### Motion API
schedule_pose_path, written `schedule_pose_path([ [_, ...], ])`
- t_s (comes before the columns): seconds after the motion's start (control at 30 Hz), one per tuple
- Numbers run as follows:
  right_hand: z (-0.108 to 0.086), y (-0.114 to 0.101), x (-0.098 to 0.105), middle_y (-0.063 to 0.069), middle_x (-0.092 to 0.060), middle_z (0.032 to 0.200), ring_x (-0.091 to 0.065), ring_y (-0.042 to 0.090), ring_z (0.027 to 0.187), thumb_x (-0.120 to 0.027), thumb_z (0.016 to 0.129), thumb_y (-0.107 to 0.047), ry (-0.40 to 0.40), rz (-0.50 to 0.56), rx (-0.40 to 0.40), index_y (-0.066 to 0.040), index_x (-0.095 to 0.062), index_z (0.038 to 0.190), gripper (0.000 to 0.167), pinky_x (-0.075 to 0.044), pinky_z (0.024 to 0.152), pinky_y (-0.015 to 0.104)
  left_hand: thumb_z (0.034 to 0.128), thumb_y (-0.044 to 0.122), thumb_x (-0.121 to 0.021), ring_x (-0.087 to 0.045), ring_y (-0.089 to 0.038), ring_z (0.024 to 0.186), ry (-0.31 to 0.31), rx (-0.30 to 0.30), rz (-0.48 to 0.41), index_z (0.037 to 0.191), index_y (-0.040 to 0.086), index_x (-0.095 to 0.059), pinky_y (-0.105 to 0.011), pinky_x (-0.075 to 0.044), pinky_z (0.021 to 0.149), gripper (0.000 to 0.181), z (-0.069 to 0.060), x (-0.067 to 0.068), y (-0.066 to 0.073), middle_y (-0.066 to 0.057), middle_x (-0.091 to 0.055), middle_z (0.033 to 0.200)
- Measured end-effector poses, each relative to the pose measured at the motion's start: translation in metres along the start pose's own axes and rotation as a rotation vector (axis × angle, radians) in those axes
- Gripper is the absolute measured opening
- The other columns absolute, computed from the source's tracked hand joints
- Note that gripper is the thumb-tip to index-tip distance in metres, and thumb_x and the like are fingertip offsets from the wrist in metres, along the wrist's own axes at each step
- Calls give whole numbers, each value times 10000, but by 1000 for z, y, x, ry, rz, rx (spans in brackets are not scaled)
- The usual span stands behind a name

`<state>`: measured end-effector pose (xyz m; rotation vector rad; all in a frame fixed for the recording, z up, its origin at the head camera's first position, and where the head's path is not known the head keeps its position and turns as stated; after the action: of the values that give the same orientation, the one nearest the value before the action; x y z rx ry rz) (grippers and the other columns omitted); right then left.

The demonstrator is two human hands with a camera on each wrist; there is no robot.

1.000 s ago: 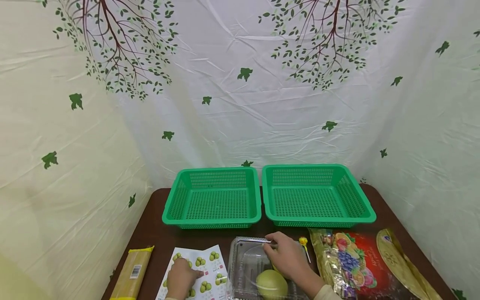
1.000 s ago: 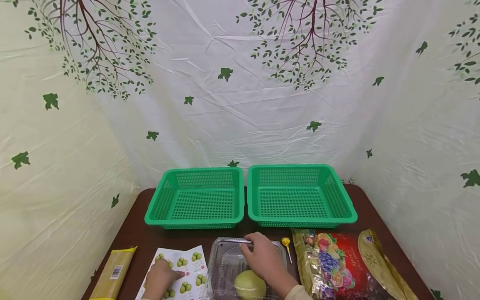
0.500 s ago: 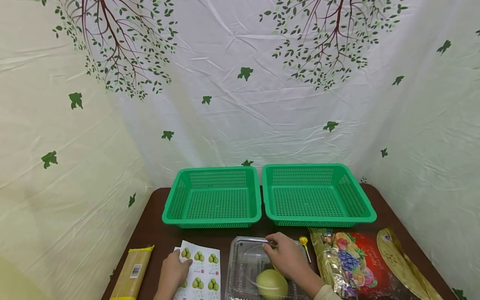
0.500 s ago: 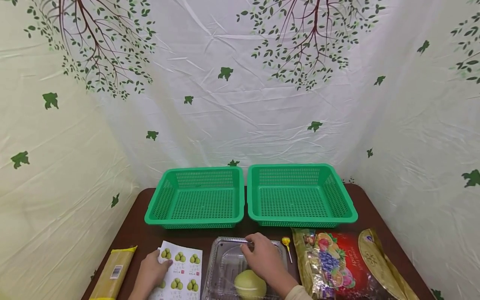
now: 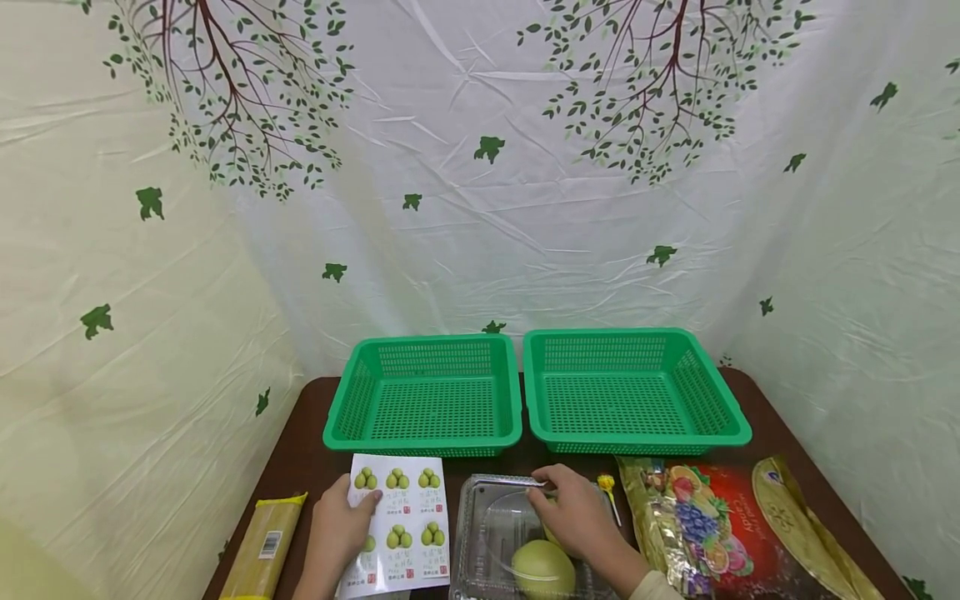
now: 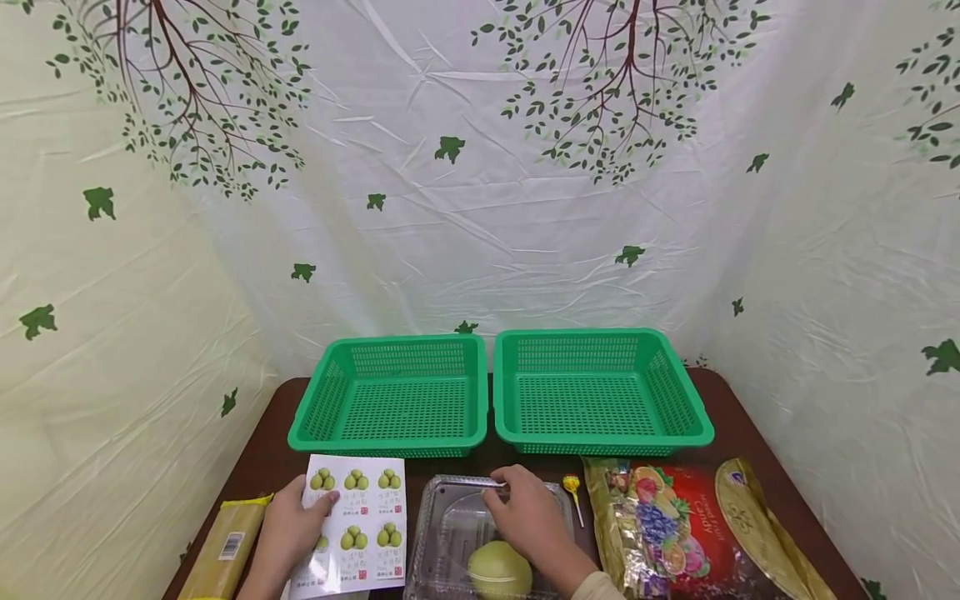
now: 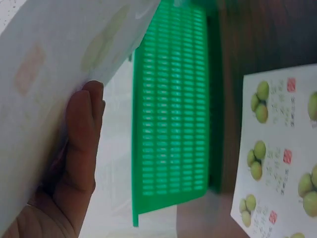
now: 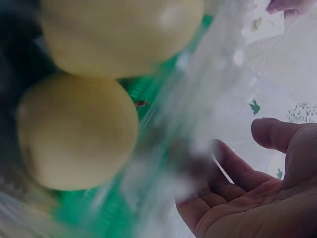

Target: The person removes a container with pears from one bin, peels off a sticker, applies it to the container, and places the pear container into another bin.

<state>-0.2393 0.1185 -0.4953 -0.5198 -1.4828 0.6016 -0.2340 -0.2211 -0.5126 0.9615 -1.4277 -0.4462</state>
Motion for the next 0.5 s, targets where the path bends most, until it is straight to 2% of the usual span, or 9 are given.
schedule_pose_path([
  [0.23, -3, -1, 3, 34, -739, 1115, -710, 196, 945, -726, 974, -227, 7, 5, 1, -98, -738, 1187, 250, -591, 781, 451, 993, 135, -695, -658, -148, 610, 0, -38, -80, 1246, -59, -602, -318, -560, 546, 332, -4, -3, 13, -97, -693, 812],
  [0.5, -6, -3, 2, 4, -752, 1065, -715, 169, 904, -735, 962, -211, 46, 20, 5, -114, -747, 1172, 232, -587, 735, 402, 960, 119, -733, -664, -146, 622, 6, -110, -195, 1179, -41, -652, -304, -547, 540, 284, -11, -13, 40, -77, -712, 784],
])
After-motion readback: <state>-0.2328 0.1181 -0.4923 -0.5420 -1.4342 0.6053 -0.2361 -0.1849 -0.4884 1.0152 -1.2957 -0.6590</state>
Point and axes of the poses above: each hand's wrist, its own z-axis towards the middle knuckle, its own x-axis out of the back of the hand, y = z × x, the point moved 10 cm from there along z, towards the middle knuckle
